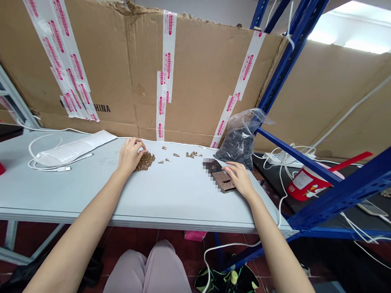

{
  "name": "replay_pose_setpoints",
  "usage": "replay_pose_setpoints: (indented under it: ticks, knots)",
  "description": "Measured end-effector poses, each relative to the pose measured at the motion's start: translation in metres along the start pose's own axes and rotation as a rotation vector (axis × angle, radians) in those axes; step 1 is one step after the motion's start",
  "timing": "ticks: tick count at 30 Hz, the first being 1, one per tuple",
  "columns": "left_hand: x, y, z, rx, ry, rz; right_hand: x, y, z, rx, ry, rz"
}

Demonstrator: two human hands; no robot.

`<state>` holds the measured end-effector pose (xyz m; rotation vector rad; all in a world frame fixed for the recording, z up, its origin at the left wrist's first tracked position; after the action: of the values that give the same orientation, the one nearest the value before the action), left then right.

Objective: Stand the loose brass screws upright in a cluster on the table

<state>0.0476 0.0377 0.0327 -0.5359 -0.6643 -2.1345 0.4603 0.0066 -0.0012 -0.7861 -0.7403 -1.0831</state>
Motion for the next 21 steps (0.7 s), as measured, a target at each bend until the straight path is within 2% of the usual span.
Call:
replay_pose_setpoints:
  ticks: [10,14,17,19,21]
  knots:
    - [0.001,0.002,0.0,0.026,-0.019,-0.017,0.001,-0.003,-0.002,0.006,0.005,-0.003]
    - [0.002,0.0,0.0,0.03,-0.009,-0.018,0.012,-0.01,0.0,-0.004,0.048,0.071]
    - [0.003,-0.001,0.0,0.03,-0.004,-0.017,0.035,-0.034,-0.005,-0.053,0.14,0.23]
    - [0.003,-0.002,0.0,0.036,-0.005,-0.021,0.052,-0.062,-0.02,-0.103,0.229,0.384]
    - [0.004,-0.003,0.001,0.047,-0.002,-0.019,0.061,-0.1,-0.044,-0.075,0.208,0.523]
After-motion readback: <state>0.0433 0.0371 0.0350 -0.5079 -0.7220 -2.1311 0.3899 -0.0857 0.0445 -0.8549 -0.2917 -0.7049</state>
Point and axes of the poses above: each hand's wrist, its own z-axis towards the middle knuckle, its own x-axis out of the back of the hand, y = z × x, the point moved 5 cm from there along z, towards the middle knuckle, and after that the axes turned 13 degrees about -z, right-handed, at the moved point
